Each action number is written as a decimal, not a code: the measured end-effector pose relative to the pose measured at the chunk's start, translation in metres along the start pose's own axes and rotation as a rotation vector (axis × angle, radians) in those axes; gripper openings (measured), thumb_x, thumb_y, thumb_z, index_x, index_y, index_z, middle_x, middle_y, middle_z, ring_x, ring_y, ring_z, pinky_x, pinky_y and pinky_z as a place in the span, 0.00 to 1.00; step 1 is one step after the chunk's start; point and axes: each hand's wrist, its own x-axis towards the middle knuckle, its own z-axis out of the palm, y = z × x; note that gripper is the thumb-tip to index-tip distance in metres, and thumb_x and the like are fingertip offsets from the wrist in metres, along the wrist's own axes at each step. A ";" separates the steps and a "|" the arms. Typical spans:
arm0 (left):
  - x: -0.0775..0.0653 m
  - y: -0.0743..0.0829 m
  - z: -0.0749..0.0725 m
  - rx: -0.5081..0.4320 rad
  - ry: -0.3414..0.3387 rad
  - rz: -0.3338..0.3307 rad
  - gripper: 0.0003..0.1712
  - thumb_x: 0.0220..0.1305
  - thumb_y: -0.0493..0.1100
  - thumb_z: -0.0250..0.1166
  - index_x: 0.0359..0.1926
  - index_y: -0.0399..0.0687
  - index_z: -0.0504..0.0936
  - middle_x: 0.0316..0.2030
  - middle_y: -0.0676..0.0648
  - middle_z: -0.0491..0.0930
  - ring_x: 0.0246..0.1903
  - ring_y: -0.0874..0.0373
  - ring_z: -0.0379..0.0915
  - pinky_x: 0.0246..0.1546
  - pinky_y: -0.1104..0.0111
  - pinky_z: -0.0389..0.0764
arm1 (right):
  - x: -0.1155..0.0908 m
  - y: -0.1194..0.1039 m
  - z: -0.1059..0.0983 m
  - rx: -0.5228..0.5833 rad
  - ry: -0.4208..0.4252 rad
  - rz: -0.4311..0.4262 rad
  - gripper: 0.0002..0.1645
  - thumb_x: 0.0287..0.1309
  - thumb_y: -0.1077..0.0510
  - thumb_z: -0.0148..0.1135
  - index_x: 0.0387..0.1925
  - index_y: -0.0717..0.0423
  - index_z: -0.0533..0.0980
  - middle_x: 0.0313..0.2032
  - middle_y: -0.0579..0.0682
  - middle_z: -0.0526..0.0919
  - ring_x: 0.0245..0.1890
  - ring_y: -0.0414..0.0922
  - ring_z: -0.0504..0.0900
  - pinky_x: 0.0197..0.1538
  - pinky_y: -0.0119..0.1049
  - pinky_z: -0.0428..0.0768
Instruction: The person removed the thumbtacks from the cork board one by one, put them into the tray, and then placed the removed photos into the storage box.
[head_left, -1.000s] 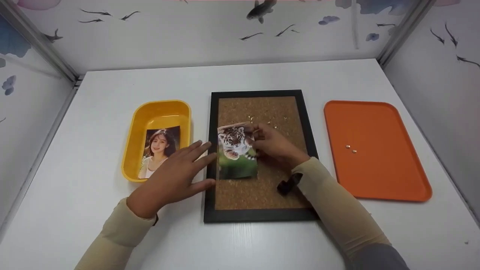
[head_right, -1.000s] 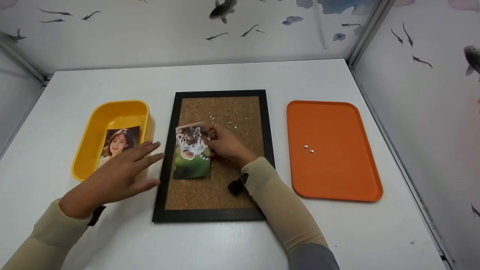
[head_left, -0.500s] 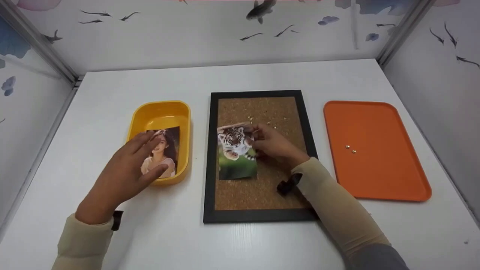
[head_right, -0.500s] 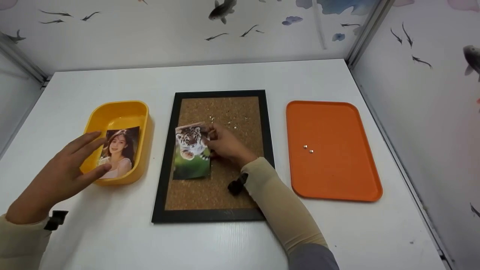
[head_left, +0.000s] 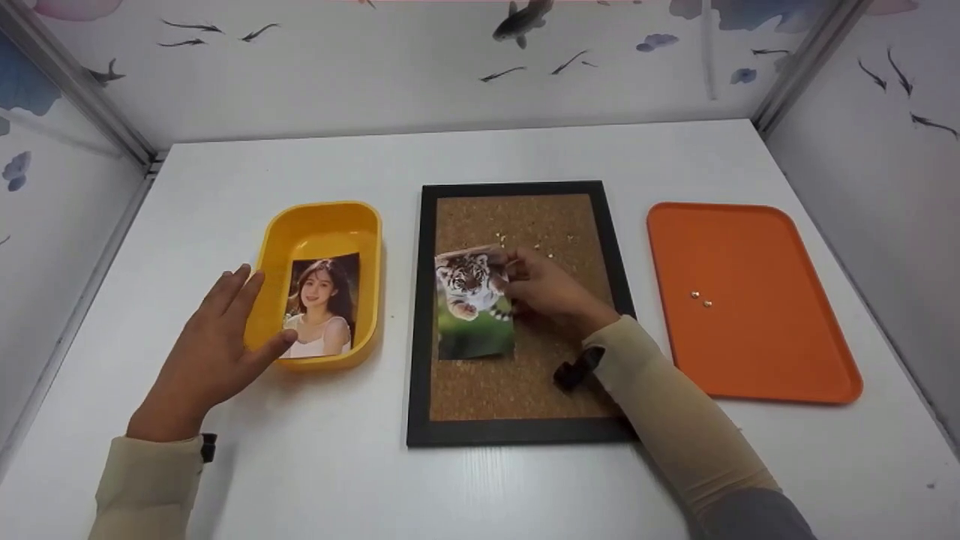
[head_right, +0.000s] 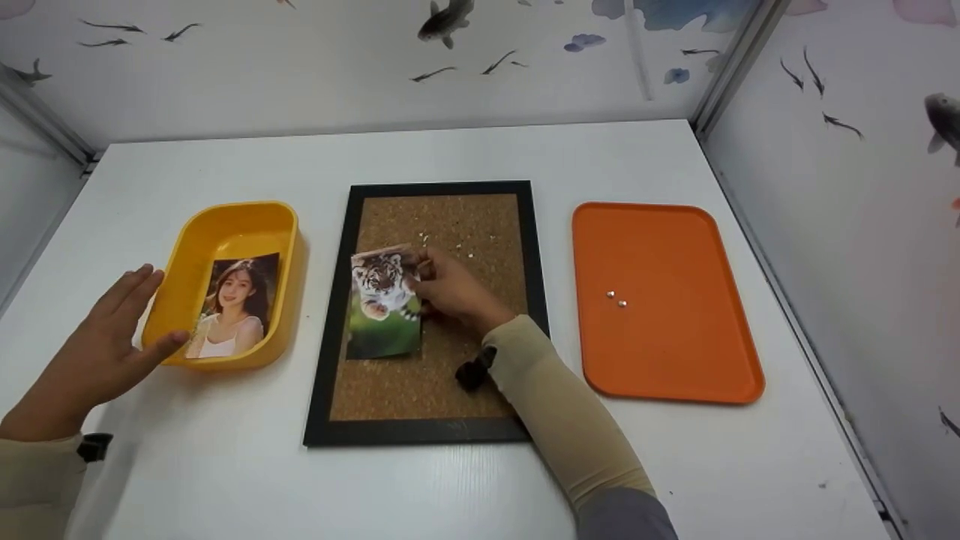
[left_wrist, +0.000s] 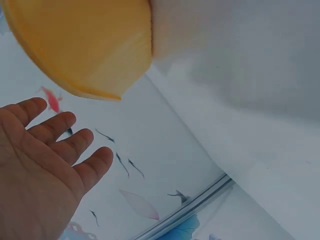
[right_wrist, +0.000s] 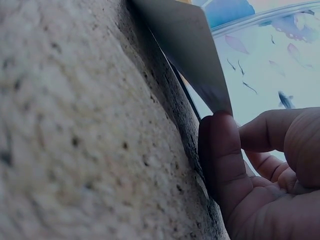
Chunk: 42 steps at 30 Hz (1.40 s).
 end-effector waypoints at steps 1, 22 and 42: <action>0.000 -0.002 0.002 0.011 -0.007 -0.010 0.56 0.64 0.67 0.61 0.78 0.39 0.49 0.76 0.35 0.47 0.74 0.35 0.40 0.66 0.37 0.52 | 0.000 0.000 0.000 -0.002 0.003 0.007 0.18 0.66 0.66 0.59 0.55 0.55 0.69 0.51 0.59 0.77 0.43 0.52 0.81 0.40 0.42 0.82; 0.001 -0.010 0.021 0.125 -0.115 -0.072 0.59 0.67 0.72 0.50 0.77 0.33 0.40 0.77 0.34 0.34 0.75 0.39 0.21 0.67 0.36 0.39 | 0.001 0.001 0.000 0.005 -0.001 0.020 0.18 0.67 0.65 0.58 0.56 0.54 0.69 0.52 0.58 0.77 0.47 0.53 0.81 0.44 0.44 0.83; 0.001 -0.009 0.022 0.129 -0.111 -0.062 0.57 0.68 0.72 0.49 0.77 0.35 0.40 0.78 0.37 0.34 0.75 0.38 0.23 0.67 0.35 0.41 | 0.000 0.001 0.000 0.030 -0.008 0.005 0.18 0.67 0.67 0.57 0.56 0.54 0.68 0.51 0.59 0.76 0.41 0.51 0.81 0.39 0.39 0.82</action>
